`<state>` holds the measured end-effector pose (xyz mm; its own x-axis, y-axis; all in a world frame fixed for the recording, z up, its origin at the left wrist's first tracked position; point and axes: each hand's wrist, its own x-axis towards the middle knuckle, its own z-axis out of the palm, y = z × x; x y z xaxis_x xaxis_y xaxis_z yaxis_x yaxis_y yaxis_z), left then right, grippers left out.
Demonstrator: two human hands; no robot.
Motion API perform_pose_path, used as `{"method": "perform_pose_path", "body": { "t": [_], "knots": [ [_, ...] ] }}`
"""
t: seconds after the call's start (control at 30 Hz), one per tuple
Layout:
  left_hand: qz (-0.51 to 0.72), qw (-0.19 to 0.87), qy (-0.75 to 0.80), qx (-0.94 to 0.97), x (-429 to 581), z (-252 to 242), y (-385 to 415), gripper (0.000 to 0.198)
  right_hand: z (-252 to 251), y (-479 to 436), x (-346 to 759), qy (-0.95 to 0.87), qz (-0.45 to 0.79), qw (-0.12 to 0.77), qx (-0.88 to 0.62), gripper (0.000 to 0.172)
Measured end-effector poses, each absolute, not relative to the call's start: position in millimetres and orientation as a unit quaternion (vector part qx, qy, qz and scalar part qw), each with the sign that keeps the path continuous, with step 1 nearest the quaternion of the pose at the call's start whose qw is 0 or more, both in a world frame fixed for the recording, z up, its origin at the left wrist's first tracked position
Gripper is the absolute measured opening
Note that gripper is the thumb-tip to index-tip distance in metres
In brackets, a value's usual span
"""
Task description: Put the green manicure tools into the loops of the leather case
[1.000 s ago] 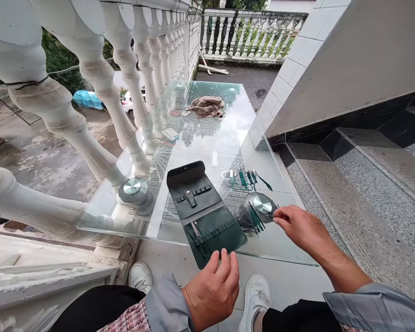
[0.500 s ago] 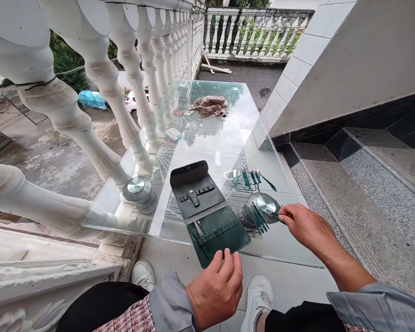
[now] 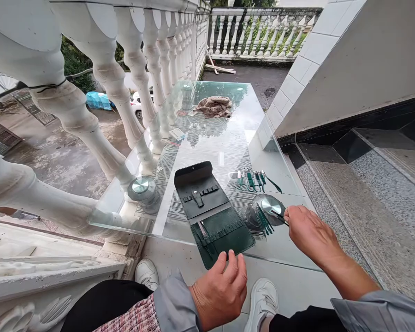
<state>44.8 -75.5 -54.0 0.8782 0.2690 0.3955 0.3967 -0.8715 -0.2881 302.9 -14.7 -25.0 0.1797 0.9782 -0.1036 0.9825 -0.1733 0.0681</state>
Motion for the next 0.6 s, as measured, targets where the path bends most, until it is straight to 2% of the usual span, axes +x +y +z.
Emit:
{"method": "perform_pose_path", "body": {
  "t": [0.1, 0.17, 0.23, 0.33, 0.43, 0.6],
  "knots": [
    [-0.171, 0.186, -0.172, -0.952, 44, -54, -75, 0.026, -20, -13, 300, 0.623, -0.030, -0.004, 0.782, 0.017],
    [-0.167, 0.189, -0.171, -0.952, 44, -54, -75, 0.026, -17, -12, 295, 0.604, -0.078, -0.081, 0.789, 0.014],
    [-0.164, 0.192, -0.170, -0.952, 44, -54, -75, 0.026, -16, -10, 286, 0.586, -0.160, -0.180, 0.774, 0.013],
    [-0.163, 0.195, -0.173, -0.952, 45, -54, -76, 0.027, -17, -10, 266, 0.554, -0.328, -0.301, 0.703, 0.028],
    [-0.164, 0.194, -0.175, -0.951, 46, -54, -76, 0.027, -16, -11, 241, 0.491, -0.484, -0.347, 0.635, 0.043],
    [-0.163, 0.188, -0.178, -0.952, 45, -56, -77, 0.028, -8, -6, 212, 0.452, -0.566, -0.359, 0.589, 0.046]
  ]
}}
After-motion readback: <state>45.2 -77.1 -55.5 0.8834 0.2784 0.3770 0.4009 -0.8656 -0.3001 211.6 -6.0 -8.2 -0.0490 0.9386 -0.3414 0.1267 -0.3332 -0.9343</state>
